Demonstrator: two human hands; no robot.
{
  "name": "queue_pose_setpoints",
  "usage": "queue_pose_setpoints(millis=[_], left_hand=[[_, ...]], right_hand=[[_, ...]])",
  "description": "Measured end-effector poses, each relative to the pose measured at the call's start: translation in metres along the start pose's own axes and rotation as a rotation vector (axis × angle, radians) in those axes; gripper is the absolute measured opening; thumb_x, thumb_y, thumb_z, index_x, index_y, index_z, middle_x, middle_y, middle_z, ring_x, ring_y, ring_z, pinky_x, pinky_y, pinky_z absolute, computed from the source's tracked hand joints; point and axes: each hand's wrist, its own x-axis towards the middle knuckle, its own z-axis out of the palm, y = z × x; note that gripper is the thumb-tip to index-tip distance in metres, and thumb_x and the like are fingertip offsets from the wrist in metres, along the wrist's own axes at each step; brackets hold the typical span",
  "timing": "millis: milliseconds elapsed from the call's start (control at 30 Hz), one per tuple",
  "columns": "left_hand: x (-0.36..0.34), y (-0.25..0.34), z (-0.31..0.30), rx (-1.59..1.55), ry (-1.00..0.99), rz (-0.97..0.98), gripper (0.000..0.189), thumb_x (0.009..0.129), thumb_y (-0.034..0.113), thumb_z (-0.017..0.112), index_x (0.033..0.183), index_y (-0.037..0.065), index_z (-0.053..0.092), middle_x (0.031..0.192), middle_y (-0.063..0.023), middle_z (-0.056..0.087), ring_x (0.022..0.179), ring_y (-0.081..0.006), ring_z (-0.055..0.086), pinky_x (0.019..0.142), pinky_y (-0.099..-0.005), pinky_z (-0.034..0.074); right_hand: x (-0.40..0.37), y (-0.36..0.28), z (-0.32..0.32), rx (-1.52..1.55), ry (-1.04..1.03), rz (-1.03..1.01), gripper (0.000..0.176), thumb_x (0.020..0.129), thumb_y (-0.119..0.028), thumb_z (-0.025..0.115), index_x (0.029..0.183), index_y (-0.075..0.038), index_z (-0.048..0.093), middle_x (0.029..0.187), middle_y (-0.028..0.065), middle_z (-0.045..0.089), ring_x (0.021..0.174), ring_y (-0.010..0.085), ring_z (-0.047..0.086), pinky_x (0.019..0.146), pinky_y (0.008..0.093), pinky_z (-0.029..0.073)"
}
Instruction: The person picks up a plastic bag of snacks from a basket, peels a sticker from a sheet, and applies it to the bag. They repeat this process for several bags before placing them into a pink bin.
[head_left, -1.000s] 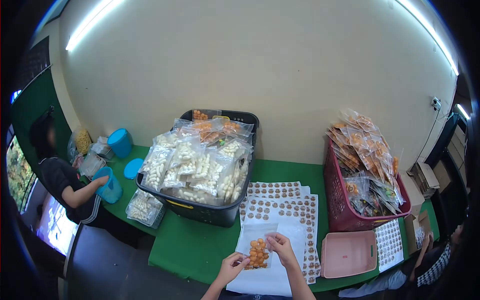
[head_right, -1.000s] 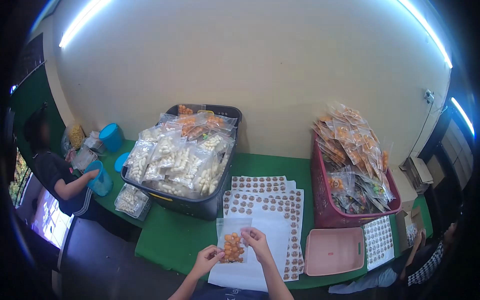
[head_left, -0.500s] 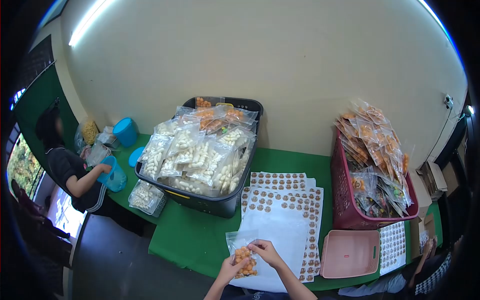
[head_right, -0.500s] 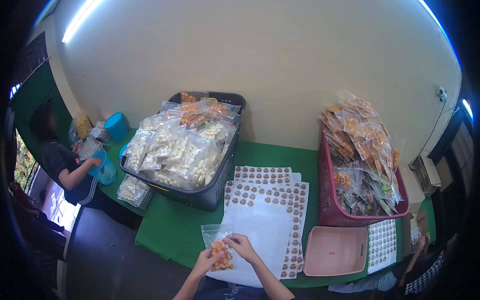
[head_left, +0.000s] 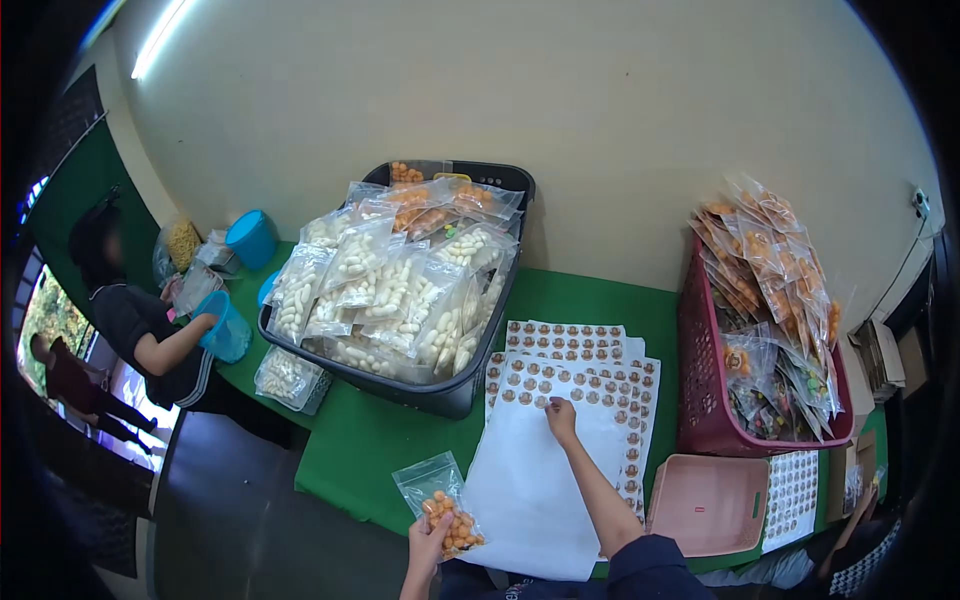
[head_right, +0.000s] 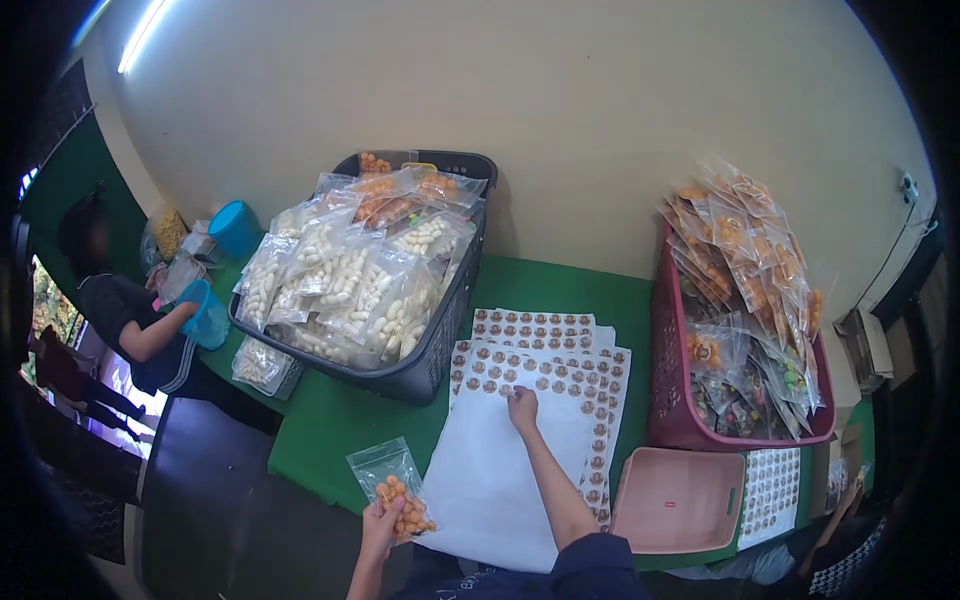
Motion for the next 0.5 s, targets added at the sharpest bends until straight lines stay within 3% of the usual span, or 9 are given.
queue_pose_setpoints(millis=[67,200,400,500], left_hand=[[-0.001,0.001,0.003,-0.009,0.016,-0.014,0.022,0.081,0.008,0.055,0.097,-0.006,0.051,0.088,-0.0095,0.059,0.075,-0.0130,0.059,0.067,-0.0242,0.048],[0.000,-0.008,0.006,0.020,0.029,-0.036,0.022,0.081,0.007,0.055,0.098,-0.007,0.051,0.088,-0.0096,0.059,0.075,-0.0134,0.058,0.067,-0.0243,0.048],[0.003,-0.023,0.013,0.040,0.018,-0.021,0.020,0.081,0.011,0.054,0.094,-0.005,0.051,0.085,-0.0099,0.059,0.072,-0.0146,0.060,0.064,-0.0253,0.050],[-0.005,-0.026,0.017,0.104,0.012,-0.046,0.021,0.081,0.010,0.055,0.095,-0.005,0.052,0.086,-0.0102,0.059,0.074,-0.0149,0.060,0.066,-0.0257,0.050]], right_hand=[[0.002,-0.012,0.008,-0.193,0.015,-0.061,0.028,0.067,-0.006,0.059,0.093,0.002,0.054,0.087,0.0177,0.051,0.084,0.0338,0.051,0.074,0.0380,0.042],[-0.003,-0.020,0.017,-0.251,0.126,-0.092,0.020,0.066,0.002,0.054,0.086,0.001,0.053,0.088,0.0187,0.048,0.083,0.0344,0.048,0.073,0.0405,0.040],[-0.003,-0.025,0.015,-0.309,0.079,-0.099,0.019,0.066,0.005,0.049,0.084,0.002,0.052,0.085,0.0195,0.047,0.081,0.0339,0.049,0.071,0.0416,0.039],[-0.007,-0.034,0.017,-0.332,0.161,-0.101,0.017,0.067,0.006,0.046,0.082,0.003,0.052,0.084,0.0198,0.047,0.080,0.0338,0.049,0.070,0.0417,0.040]])
